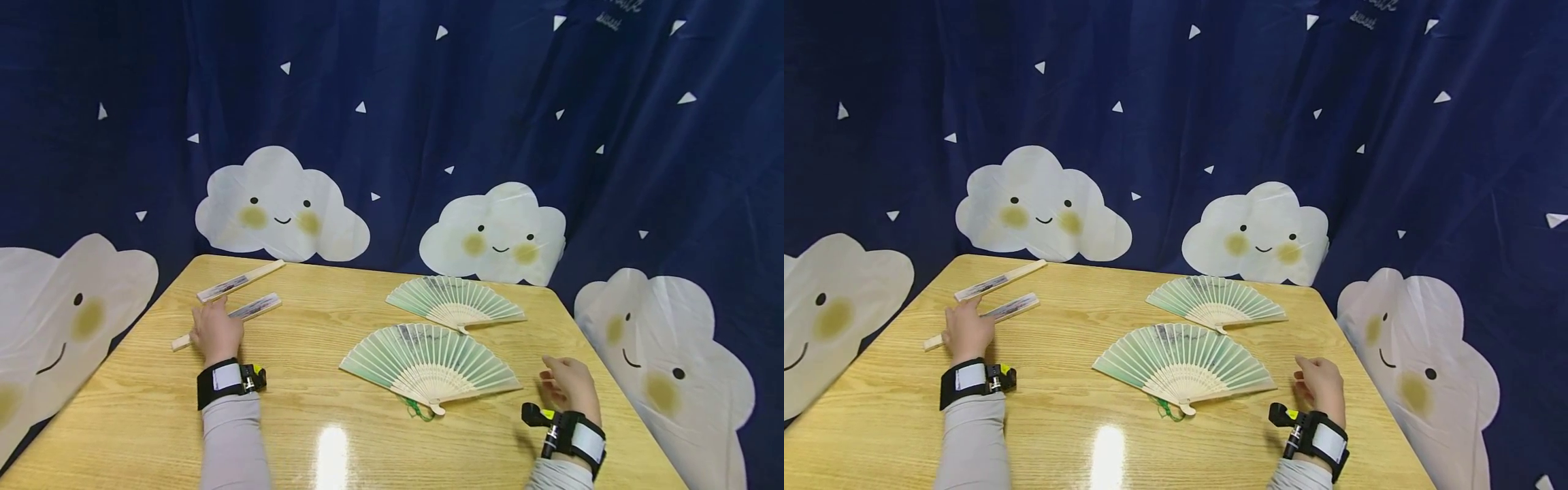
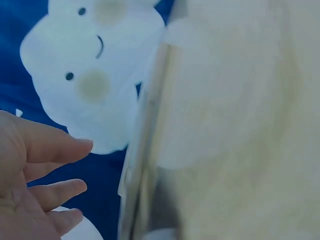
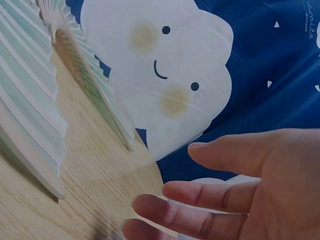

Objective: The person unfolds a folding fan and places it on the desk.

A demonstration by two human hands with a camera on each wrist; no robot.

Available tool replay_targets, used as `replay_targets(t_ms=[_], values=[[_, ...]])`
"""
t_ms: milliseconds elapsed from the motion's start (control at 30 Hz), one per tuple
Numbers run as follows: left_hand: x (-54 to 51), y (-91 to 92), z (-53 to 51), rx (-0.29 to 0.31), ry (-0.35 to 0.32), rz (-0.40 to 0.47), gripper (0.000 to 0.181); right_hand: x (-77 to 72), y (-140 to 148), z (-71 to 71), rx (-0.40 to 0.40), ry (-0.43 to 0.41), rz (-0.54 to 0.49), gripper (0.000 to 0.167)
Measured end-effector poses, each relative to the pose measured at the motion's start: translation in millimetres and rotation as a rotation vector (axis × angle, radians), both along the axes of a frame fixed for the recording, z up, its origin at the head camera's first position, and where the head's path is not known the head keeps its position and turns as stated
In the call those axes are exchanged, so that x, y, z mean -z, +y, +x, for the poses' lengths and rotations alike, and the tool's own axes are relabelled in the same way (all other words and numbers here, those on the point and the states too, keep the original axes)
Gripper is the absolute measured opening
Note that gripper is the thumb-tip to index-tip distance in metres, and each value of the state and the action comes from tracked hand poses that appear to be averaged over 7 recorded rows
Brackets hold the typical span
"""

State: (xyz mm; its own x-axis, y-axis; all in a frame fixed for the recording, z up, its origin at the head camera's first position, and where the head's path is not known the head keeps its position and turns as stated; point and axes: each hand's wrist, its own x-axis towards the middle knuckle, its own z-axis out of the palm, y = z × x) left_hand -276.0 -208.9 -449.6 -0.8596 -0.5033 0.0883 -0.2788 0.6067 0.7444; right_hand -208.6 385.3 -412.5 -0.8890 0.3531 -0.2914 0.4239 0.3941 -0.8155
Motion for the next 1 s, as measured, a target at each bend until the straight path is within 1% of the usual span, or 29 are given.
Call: replay_targets(t_ms=[67,167,233,333,467,533,633,700,733,767,800,900,1000], values=[[3.1,-4.1,0.2,0.018,-0.042,-0.014,0.056,0.3,-0.5,-0.7,-0.002,0.000,0.006,0.058],[5.3,-6.6,1.0,0.064,-0.147,-0.027,0.055,0.3,-1.3,-1.3,0.001,0.000,-0.010,0.055],[5.2,-5.8,1.9,0.089,-0.213,-0.040,0.054,-0.1,-1.7,-1.5,-0.004,-0.001,-0.012,0.055],[3.7,-1.9,2.9,0.113,-0.284,-0.065,0.050,-1.0,-2.2,-1.3,-0.011,-0.005,-0.010,0.056],[0.5,7.8,1.1,0.151,-0.343,-0.100,0.039,-2.3,-2.2,-0.5,-0.035,-0.003,0.033,0.056],[0.0,14.5,-1.3,0.187,-0.368,-0.121,0.036,-3.6,-2.2,-0.3,-0.048,0.005,0.063,0.056],[-1.1,27.7,-6.2,0.241,-0.381,-0.144,0.037,-6.2,-3.5,-1.0,-0.060,0.018,0.088,0.055],[-1.7,38.7,-8.8,0.274,-0.368,-0.156,0.038,-8.3,-6.0,-2.0,-0.068,0.029,0.102,0.055],[-2.5,44.6,-10.2,0.290,-0.351,-0.163,0.037,-9.9,-7.9,-2.8,-0.071,0.037,0.108,0.056],[-2.9,50.9,-11.7,0.304,-0.326,-0.167,0.035,-11.3,-10.2,-3.9,-0.076,0.044,0.118,0.057],[-4.1,57.6,-13.1,0.315,-0.286,-0.171,0.034,-13.2,-13.3,-4.9,-0.085,0.054,0.132,0.057],[-9.0,80.2,-17.6,0.346,-0.108,-0.173,0.030,-21.4,-25.9,-8.4,-0.114,0.088,0.174,0.058],[-19.9,106.1,-21.0,0.361,0.086,-0.140,0.033,-33.3,-44.2,-10.9,-0.147,0.134,0.202,0.058]])
